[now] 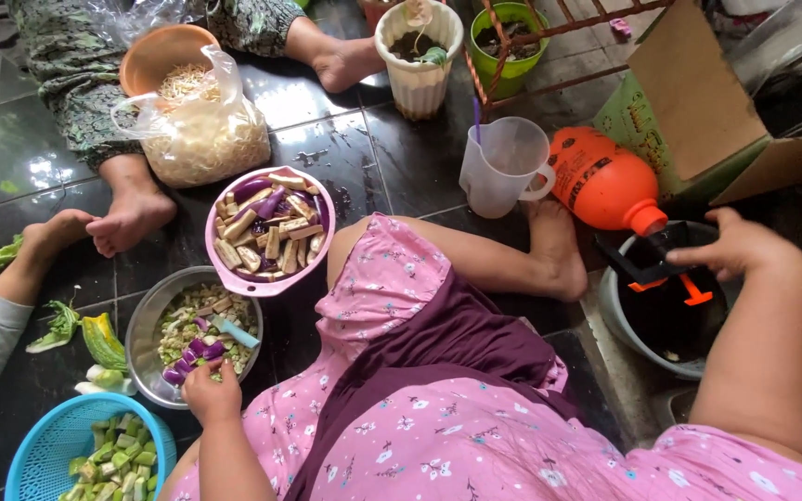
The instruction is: A person sitting on the floor cuts eggplants into smaller pieces using a knife and places them into a bowl.
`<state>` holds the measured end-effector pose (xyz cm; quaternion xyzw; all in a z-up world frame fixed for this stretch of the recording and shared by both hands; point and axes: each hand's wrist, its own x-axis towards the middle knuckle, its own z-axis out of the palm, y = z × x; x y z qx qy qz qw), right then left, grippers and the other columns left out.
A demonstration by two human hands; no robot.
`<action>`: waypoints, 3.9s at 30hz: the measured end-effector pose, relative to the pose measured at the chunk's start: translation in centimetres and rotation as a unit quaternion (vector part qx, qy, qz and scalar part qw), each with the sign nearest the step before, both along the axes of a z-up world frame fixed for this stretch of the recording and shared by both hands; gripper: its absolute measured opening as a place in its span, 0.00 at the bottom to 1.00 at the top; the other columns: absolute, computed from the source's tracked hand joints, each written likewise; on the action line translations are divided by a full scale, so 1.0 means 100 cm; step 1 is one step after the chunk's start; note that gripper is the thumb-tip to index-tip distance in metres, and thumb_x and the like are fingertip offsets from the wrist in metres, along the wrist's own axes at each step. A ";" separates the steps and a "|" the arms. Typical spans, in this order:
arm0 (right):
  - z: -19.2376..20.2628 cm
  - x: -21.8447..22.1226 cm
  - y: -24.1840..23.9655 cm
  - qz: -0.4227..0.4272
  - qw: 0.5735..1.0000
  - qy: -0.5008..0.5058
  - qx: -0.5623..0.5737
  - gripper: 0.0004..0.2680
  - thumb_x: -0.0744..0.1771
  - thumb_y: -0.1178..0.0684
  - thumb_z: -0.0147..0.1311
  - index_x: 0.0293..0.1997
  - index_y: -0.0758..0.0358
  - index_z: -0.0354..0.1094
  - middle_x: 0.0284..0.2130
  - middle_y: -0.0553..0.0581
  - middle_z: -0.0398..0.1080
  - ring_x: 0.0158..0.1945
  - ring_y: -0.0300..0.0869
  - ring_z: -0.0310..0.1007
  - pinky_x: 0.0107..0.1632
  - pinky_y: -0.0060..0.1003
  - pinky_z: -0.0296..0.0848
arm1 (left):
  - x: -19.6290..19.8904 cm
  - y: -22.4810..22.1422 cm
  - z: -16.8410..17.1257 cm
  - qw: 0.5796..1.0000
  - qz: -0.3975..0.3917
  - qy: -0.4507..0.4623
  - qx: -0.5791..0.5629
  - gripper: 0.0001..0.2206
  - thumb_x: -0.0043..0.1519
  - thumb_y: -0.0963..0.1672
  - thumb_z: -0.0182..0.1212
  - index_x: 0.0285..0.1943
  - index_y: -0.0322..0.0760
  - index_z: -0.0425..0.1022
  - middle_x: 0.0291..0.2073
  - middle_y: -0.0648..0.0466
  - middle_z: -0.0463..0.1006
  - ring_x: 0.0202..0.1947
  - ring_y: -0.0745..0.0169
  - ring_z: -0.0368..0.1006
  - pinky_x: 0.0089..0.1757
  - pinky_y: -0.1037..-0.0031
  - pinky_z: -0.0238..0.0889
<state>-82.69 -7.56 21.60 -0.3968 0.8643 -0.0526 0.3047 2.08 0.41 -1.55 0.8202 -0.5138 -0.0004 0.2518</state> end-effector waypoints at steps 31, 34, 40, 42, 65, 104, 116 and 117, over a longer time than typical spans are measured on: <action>-0.051 0.005 0.021 -0.182 0.973 -0.118 -0.077 0.36 0.62 0.54 0.65 0.73 0.55 0.34 0.48 0.84 0.61 0.41 0.70 0.67 0.37 0.66 0.68 | 0.002 -0.004 0.000 0.998 0.022 0.053 0.024 0.10 0.65 0.48 0.62 0.42 0.37 0.82 0.44 0.44 0.78 0.52 0.41 0.67 0.56 0.57 0.61; -0.068 -0.006 0.018 -0.179 0.971 -0.113 -0.114 0.38 0.62 0.61 0.65 0.73 0.57 0.31 0.48 0.88 0.59 0.39 0.72 0.68 0.35 0.66 0.68 | 0.003 -0.003 0.001 0.997 0.020 0.062 0.027 0.11 0.65 0.48 0.62 0.42 0.37 0.82 0.45 0.45 0.78 0.52 0.42 0.67 0.56 0.57 0.61; -0.045 0.006 0.008 -0.123 0.975 -0.030 -0.181 0.34 0.59 0.59 0.71 0.70 0.71 0.50 0.44 0.78 0.69 0.24 0.60 0.71 0.25 0.50 0.68 | 0.003 -0.004 0.001 0.996 0.032 0.077 0.045 0.11 0.65 0.48 0.62 0.43 0.38 0.82 0.46 0.46 0.78 0.53 0.42 0.66 0.56 0.57 0.61; -0.031 0.016 0.002 -0.055 0.982 0.026 -0.179 0.34 0.59 0.58 0.72 0.69 0.72 0.50 0.44 0.77 0.68 0.23 0.61 0.73 0.25 0.49 0.70 | 0.005 -0.005 -0.003 0.998 0.015 0.059 0.026 0.11 0.65 0.48 0.62 0.42 0.36 0.83 0.44 0.44 0.79 0.51 0.42 0.68 0.55 0.58 0.62; -0.058 -0.019 -0.021 -0.185 0.933 -0.129 -0.281 0.24 0.66 0.53 0.66 0.62 0.69 0.49 0.45 0.69 0.66 0.23 0.46 0.67 0.22 0.35 0.67 | 0.006 -0.006 -0.003 0.999 -0.011 0.037 0.011 0.11 0.64 0.48 0.63 0.40 0.35 0.83 0.38 0.46 0.81 0.45 0.44 0.73 0.52 0.60 0.64; 0.060 0.042 -0.263 0.262 0.827 0.487 -0.106 0.39 0.53 0.39 0.77 0.67 0.61 0.60 0.43 0.71 0.78 0.44 0.60 0.80 0.38 0.54 0.77 | 0.007 -0.006 -0.004 0.998 0.002 0.057 0.016 0.10 0.63 0.47 0.64 0.41 0.36 0.83 0.40 0.44 0.79 0.46 0.44 0.72 0.52 0.59 0.66; 0.010 0.023 -0.284 0.334 0.663 0.650 -0.165 0.22 0.76 0.43 0.40 0.85 0.32 0.54 0.48 0.51 0.77 0.75 0.54 0.56 0.71 0.78 0.07 | 0.004 -0.006 0.002 0.998 0.006 0.060 0.033 0.10 0.62 0.46 0.65 0.40 0.33 0.83 0.39 0.44 0.80 0.45 0.46 0.73 0.50 0.61 0.67; 0.009 0.024 -0.274 0.339 0.642 0.663 -0.181 0.23 0.77 0.41 0.35 0.89 0.31 0.50 0.57 0.43 0.71 0.82 0.52 0.47 0.71 0.79 0.02 | 0.004 -0.006 0.001 0.998 0.001 0.059 0.029 0.10 0.62 0.46 0.65 0.41 0.33 0.83 0.39 0.44 0.80 0.44 0.46 0.73 0.50 0.61 0.67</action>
